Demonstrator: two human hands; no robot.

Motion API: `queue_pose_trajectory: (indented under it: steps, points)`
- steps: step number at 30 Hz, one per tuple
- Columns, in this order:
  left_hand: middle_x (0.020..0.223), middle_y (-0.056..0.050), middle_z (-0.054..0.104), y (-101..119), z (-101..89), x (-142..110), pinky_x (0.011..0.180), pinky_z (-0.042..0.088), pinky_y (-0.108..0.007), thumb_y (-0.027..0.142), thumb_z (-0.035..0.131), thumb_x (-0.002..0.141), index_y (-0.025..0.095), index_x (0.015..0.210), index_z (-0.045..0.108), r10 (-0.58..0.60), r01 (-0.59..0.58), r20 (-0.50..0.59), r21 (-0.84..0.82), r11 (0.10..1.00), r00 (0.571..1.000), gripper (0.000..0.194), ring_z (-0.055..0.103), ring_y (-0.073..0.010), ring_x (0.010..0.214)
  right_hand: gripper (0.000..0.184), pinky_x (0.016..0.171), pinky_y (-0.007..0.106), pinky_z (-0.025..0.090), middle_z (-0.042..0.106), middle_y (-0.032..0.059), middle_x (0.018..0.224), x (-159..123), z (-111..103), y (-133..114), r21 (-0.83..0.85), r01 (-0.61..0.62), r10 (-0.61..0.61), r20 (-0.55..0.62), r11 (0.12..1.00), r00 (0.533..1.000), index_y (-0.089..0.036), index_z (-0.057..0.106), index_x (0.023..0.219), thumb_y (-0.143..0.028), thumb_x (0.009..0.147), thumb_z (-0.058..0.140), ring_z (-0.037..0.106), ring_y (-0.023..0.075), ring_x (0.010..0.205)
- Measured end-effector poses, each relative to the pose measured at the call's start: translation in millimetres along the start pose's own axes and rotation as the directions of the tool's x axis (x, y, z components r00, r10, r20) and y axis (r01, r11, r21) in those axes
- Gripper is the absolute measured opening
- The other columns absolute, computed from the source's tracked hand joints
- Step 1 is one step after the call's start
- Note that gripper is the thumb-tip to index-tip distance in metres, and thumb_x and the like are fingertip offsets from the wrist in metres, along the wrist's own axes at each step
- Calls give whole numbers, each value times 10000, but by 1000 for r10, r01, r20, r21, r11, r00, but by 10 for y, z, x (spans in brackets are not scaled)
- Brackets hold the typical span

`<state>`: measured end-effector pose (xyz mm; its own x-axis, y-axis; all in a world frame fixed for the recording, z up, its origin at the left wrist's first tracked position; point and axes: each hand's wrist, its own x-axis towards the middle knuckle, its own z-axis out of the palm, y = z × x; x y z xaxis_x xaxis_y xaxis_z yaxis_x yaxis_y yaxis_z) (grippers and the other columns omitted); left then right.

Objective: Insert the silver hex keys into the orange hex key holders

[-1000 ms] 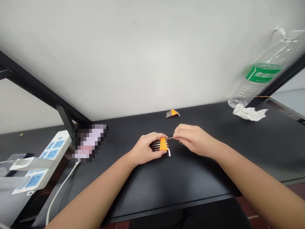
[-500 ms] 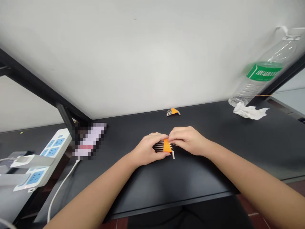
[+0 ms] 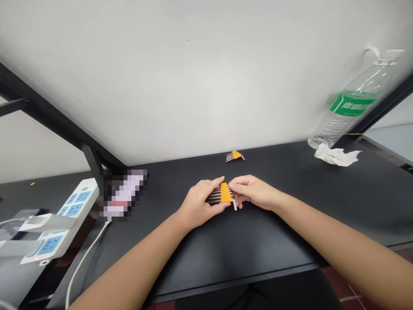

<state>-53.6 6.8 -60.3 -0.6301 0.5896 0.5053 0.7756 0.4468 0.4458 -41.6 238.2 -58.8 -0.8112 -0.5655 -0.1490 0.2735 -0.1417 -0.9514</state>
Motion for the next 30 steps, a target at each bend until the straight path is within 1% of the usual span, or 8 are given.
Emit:
queue_pose_trajectory:
  steps: [2,7,10,15,18,22,26,30]
  points:
    - [1037,-55,728,4,-2,1,839,556,-326,388,762,843,239,1358,562,-20,20,12,-26,999,1000,572,691,-190,887,365,627,256,536,673,36,726,-3,-23,2,44,-16,16,9,999,1000,-139,669,861,-500,901,707,649,132,642]
    - [974,-44,689,18,-6,16,753,532,-277,394,749,862,211,1345,560,46,-37,84,-105,994,995,549,636,-154,801,326,623,263,558,699,47,742,-11,-74,12,105,-48,42,58,993,997,-133,677,840,-445,856,772,656,128,607]
    - [940,-36,658,32,-19,23,726,511,-272,392,715,895,219,1368,533,47,-35,137,-90,995,989,536,605,-152,787,319,614,274,568,701,41,743,2,-82,26,126,-55,46,68,991,997,-138,662,840,-426,833,797,667,136,597]
    - [879,-16,606,55,-26,21,675,480,-252,264,677,881,232,1358,538,3,10,204,-65,998,979,498,562,-135,728,333,632,287,577,687,29,759,11,-41,21,129,-82,79,34,988,996,-145,639,862,-430,822,805,676,140,617]
    - [875,-13,621,55,-26,17,689,482,-255,239,686,836,226,1276,593,-48,60,176,-63,996,983,450,568,-135,730,328,651,280,568,681,18,778,-6,-1,-3,20,-55,54,52,998,997,-149,639,954,-392,819,813,669,131,645]
    - [862,-8,639,36,-42,29,695,479,-258,285,722,817,215,1168,638,-130,140,111,-89,986,985,367,579,-134,727,404,644,274,553,675,1,843,-25,13,-18,-177,-35,53,95,984,994,-166,617,1077,-321,778,840,648,118,656]
    - [800,7,621,22,-43,33,644,463,-244,309,722,823,208,1071,664,-137,159,145,-150,976,980,274,541,-118,663,303,625,278,537,671,-13,752,-14,-25,-2,-249,-10,32,84,969,996,-165,626,973,-365,817,791,653,130,614]
    - [857,-2,657,17,-32,24,665,478,-243,335,755,806,209,1150,654,-98,121,121,-195,973,988,381,576,-121,690,316,571,262,506,651,-19,620,-5,-60,-21,-368,-70,107,82,927,991,-165,613,856,-422,802,789,626,136,549]
